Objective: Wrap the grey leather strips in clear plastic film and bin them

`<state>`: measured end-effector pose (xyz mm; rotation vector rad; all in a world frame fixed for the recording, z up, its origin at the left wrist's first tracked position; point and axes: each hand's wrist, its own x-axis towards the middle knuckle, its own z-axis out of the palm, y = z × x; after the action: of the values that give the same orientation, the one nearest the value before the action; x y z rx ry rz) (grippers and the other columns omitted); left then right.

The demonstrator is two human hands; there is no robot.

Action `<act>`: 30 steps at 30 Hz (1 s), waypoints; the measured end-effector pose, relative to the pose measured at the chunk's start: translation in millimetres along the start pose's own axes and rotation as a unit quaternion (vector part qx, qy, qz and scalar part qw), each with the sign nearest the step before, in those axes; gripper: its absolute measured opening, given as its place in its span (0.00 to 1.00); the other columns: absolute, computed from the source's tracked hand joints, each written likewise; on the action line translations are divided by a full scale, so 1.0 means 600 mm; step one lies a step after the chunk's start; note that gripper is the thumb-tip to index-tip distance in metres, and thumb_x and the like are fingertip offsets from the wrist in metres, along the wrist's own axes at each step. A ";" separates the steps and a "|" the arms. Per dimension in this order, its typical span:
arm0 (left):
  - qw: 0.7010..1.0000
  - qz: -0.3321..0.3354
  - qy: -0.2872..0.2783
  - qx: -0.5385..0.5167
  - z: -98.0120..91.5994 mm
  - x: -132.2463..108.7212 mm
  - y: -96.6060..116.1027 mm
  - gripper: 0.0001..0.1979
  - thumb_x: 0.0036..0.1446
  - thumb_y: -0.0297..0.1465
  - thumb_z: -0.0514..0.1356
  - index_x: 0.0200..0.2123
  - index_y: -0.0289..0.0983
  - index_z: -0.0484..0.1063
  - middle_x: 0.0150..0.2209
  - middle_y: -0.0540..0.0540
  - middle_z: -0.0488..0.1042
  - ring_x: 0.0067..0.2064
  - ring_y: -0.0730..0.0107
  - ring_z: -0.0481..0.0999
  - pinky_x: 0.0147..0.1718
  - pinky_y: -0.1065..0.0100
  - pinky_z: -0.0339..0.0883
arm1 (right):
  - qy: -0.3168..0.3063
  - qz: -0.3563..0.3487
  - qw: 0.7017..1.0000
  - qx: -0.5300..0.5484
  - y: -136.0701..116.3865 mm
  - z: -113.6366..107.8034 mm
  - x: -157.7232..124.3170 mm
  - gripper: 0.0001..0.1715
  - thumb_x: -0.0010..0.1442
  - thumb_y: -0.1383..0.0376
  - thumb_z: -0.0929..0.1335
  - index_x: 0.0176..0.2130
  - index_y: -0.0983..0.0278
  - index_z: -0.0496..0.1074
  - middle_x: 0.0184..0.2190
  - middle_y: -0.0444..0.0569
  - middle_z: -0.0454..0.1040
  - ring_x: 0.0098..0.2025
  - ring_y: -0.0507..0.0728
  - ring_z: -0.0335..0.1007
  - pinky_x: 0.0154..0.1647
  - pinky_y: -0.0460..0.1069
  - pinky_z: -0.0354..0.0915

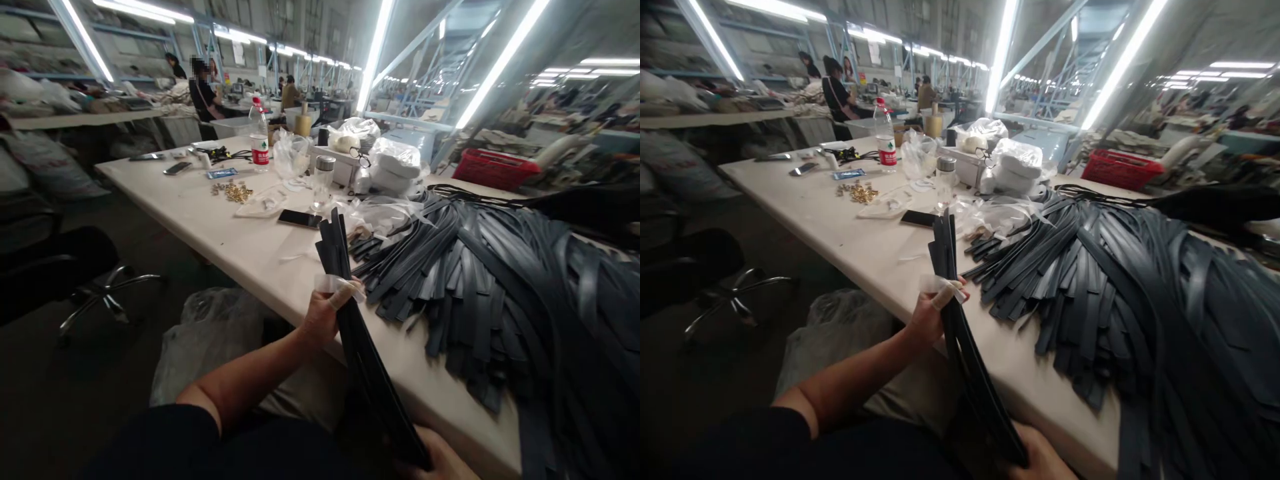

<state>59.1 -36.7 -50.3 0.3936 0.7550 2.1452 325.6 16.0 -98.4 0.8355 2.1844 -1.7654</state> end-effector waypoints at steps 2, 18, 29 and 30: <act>0.998 -0.004 -0.023 0.057 -0.001 -0.033 -0.007 0.21 0.42 0.44 0.75 0.34 0.35 0.81 0.32 0.46 0.80 0.32 0.72 0.76 0.36 0.71 0.69 | -0.018 -0.018 1.000 0.008 -0.053 0.009 0.026 0.20 0.51 0.54 0.74 0.39 0.66 0.76 0.32 0.46 0.75 0.36 0.57 0.68 0.38 0.47 0.66; 0.997 -0.007 0.076 0.032 -0.110 -0.062 0.053 0.14 0.40 0.38 0.76 0.29 0.36 0.82 0.47 0.41 0.80 0.44 0.66 0.78 0.43 0.70 0.69 | 0.064 -0.113 0.984 0.121 -0.161 0.026 0.072 0.36 0.68 0.43 0.59 0.59 0.68 0.63 0.26 0.44 0.72 0.22 0.52 0.65 0.27 0.48 0.61; 0.993 -0.047 0.071 0.076 -0.102 -0.076 0.029 0.22 0.36 0.45 0.76 0.27 0.34 0.79 0.28 0.45 0.80 0.30 0.69 0.77 0.35 0.65 0.71 | 0.129 -0.031 0.973 0.191 -0.120 0.039 0.081 0.27 0.56 0.45 0.72 0.36 0.68 0.76 0.23 0.48 0.74 0.25 0.54 0.66 0.26 0.47 0.57; 0.992 -0.001 0.077 0.097 -0.105 -0.065 0.047 0.22 0.36 0.46 0.76 0.27 0.35 0.78 0.27 0.47 0.79 0.29 0.70 0.76 0.35 0.64 0.71 | 0.139 -0.035 0.972 0.189 -0.118 0.039 0.081 0.27 0.56 0.45 0.73 0.36 0.68 0.76 0.22 0.47 0.74 0.25 0.54 0.66 0.26 0.47 0.57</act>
<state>35.0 -105.3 -81.8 0.3307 1.0561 2.1244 242.6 -0.7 -70.1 1.1631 2.0850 -2.2661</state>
